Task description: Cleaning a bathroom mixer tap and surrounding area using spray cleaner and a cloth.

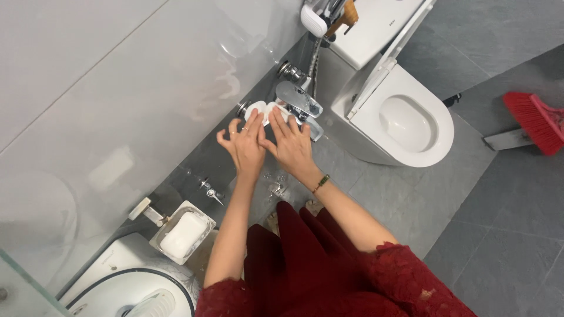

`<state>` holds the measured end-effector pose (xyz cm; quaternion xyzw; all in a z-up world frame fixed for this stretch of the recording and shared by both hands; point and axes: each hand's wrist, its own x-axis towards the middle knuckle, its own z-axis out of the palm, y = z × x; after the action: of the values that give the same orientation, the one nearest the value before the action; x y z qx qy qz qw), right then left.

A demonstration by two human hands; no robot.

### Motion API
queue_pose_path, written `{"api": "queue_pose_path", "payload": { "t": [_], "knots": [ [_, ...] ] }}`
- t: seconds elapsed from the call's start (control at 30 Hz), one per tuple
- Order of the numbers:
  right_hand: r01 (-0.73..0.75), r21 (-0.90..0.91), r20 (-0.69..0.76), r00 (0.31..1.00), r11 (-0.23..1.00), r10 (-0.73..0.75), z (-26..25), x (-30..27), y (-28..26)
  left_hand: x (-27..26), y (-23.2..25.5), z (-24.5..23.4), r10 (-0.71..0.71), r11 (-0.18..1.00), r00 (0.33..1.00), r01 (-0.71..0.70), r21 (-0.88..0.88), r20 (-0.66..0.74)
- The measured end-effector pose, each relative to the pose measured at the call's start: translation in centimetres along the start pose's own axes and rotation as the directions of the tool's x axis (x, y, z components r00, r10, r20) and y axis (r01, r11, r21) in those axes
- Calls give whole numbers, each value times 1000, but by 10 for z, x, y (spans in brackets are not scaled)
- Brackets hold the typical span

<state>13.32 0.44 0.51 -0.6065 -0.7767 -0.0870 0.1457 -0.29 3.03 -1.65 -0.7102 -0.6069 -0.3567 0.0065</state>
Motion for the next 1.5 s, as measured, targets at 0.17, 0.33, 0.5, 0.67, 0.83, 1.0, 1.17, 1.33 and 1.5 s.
{"api": "queue_pose_path", "payload": {
  "t": [0.17,0.33,0.5,0.67,0.83,1.0,1.17,1.33,1.5],
  "knots": [
    [-39,64,28,999,997,38,3,8,1,30,-10,11,-18,1000,993,16,19,120],
    [-254,381,137,966,889,217,15,-26,-10,34,16,14,-296,931,954,301,-209,52],
    [-368,926,303,853,77,425,23,-8,-22,48,63,8,-441,646,891,396,-652,104],
    [-224,837,479,740,-500,471,51,-4,-18,24,53,17,-141,725,948,296,-623,286],
    [-277,883,442,762,-378,473,36,0,-21,11,59,9,-118,736,918,337,-587,379],
    [-335,919,393,790,-207,471,11,4,-23,16,69,-13,-73,855,910,268,-444,409],
    [-353,921,389,790,-168,474,16,6,-19,27,74,-19,-114,850,887,320,-419,447],
    [-308,823,539,689,-477,484,43,7,-13,54,70,-14,-161,764,836,443,-470,525],
    [-295,798,572,646,-526,505,15,21,-18,58,76,-17,-201,763,801,489,-423,564]
  ]
}}
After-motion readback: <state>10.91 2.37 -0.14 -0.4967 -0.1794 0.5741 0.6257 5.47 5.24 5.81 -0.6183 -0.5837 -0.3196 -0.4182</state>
